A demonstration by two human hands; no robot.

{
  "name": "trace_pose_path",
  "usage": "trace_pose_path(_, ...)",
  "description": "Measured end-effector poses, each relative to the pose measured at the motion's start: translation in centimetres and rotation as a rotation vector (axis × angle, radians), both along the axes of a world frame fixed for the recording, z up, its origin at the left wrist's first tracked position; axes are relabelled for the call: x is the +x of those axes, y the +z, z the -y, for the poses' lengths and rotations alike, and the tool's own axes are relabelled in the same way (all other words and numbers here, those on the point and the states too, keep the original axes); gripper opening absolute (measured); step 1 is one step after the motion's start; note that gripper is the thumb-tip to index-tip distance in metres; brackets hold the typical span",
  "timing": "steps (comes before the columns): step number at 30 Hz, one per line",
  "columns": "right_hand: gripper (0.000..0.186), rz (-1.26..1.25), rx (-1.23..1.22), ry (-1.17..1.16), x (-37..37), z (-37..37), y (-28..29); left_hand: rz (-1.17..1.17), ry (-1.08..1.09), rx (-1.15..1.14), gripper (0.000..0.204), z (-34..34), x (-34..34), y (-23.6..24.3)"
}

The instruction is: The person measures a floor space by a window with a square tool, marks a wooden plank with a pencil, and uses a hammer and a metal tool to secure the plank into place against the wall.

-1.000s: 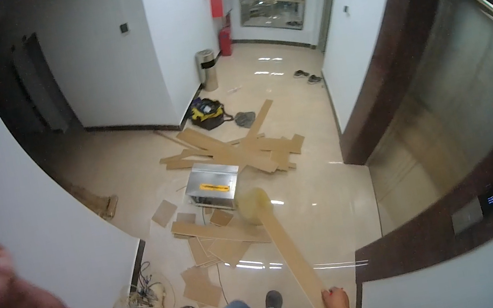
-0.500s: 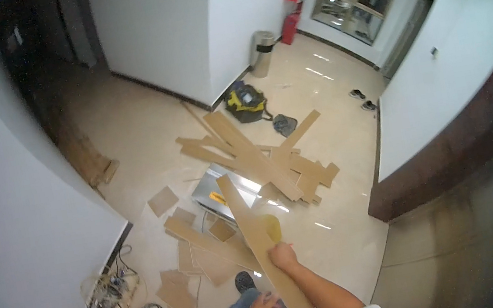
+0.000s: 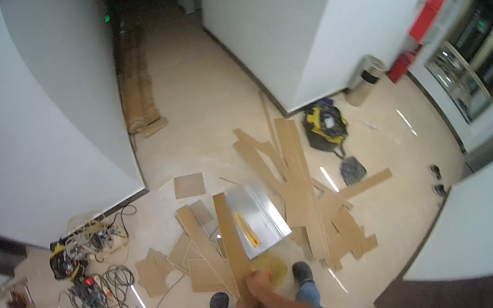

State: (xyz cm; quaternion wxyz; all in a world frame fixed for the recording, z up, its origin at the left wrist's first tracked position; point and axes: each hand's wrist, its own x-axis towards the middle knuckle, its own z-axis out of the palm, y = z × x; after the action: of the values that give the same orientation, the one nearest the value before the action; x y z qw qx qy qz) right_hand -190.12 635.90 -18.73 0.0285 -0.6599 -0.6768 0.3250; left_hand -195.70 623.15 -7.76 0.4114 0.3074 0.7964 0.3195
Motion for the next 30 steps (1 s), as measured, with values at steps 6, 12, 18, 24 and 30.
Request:
trace_pose_path(6,0.023,0.247,0.104,0.890,8.2,-5.8,-14.8,0.167,0.160,-0.211,0.040,-6.2,4.6,-7.0)
trace_pose_path(12,0.023,-0.320,-0.332,0.203,14.0,-19.8,-18.8,0.348,0.427,0.223,0.040,-10.1,3.3,-25.4)
trace_pose_path(18,0.017,-0.294,0.337,0.456,9.8,-38.8,-29.3,-0.027,0.235,0.384,0.042,-23.3,-3.8,-39.4)
trace_pose_path(24,0.023,-0.436,0.599,0.630,-1.5,-48.0,-32.6,-0.242,0.279,0.352,0.048,-34.0,-11.8,-46.2)
trace_pose_path(30,0.036,0.348,0.330,1.098,-4.5,-59.2,-38.5,-0.448,0.321,0.454,0.045,-41.6,-13.5,-49.8)
